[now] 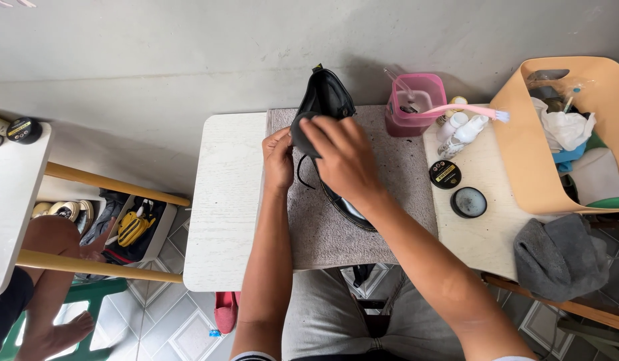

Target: The person holds a black leather boot and uses a round polishing sponge to rub the surface. They rotate the boot to polish the toe, sides, and heel, then place it on a towel to continue polishing the upper sections and laces.

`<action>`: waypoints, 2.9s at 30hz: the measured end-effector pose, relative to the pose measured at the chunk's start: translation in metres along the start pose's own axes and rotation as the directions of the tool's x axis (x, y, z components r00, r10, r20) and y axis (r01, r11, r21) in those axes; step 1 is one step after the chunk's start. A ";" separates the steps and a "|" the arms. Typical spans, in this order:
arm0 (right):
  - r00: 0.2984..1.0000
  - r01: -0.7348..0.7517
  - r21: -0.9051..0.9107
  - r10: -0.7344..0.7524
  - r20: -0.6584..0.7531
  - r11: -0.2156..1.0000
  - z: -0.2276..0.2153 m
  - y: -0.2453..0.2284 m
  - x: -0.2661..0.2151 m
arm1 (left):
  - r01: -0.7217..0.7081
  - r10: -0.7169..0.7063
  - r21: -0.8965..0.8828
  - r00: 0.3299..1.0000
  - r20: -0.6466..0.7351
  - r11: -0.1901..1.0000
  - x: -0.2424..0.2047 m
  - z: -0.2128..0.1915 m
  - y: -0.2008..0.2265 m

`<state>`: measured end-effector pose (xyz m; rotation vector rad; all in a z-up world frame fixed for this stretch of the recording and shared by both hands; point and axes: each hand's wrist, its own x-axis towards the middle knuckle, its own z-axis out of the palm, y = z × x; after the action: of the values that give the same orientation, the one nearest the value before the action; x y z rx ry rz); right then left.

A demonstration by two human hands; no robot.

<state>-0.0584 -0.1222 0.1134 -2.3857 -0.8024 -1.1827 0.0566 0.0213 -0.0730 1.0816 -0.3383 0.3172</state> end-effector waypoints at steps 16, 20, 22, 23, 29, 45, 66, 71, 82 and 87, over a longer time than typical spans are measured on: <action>0.993 -0.067 -0.061 0.072 0.094 0.996 -0.014 0.002 -0.013 | 0.064 -0.069 -0.062 0.995 -0.077 0.996 -0.004 0.025 0.041; 0.978 0.001 -0.065 0.012 0.207 0.998 -0.024 -0.007 -0.027 | 0.044 -0.051 -0.058 0.993 -0.111 0.997 -0.002 0.015 0.029; 0.972 -0.016 -0.004 0.016 0.233 1.000 -0.045 -0.005 -0.037 | 0.033 -0.040 -0.069 0.994 -0.101 0.997 -0.002 0.022 0.041; 0.986 -0.125 0.225 0.096 0.137 0.966 -0.058 -0.004 -0.045 | 0.035 -0.043 -0.075 0.993 -0.108 0.997 -0.001 0.025 0.048; 0.930 -0.303 0.140 0.325 -0.174 0.943 -0.147 0.034 -0.151 | 0.073 -0.073 -0.005 0.995 -0.066 0.997 -0.008 0.044 0.086; 0.899 -0.357 -0.400 0.428 0.099 0.844 -0.172 0.079 -0.257 | -0.167 0.157 0.276 0.986 0.059 0.946 -0.013 0.055 0.090; 0.759 -0.650 -0.004 0.648 -0.056 0.760 -0.174 0.082 -0.225 | -0.341 0.252 0.484 0.938 0.240 0.806 -0.025 0.067 0.093; 0.599 -0.670 0.308 0.737 -0.311 0.675 -0.154 0.071 -0.231 | -0.355 0.224 0.482 0.925 0.308 0.801 -0.025 0.070 0.093; 0.948 -0.310 0.233 0.281 0.150 0.922 -0.078 -0.004 -0.168 | -0.431 0.228 0.583 0.892 0.391 0.689 -0.023 0.071 0.092; 0.963 -0.053 0.154 0.010 0.268 0.987 -0.069 0.022 -0.191 | -0.442 0.210 0.563 0.878 0.430 0.699 -0.020 0.065 0.086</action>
<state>-0.1794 -0.2388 -0.0021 -2.4423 -0.9002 -0.7615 -0.0040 -0.0013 0.0155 1.7826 -0.7784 0.6074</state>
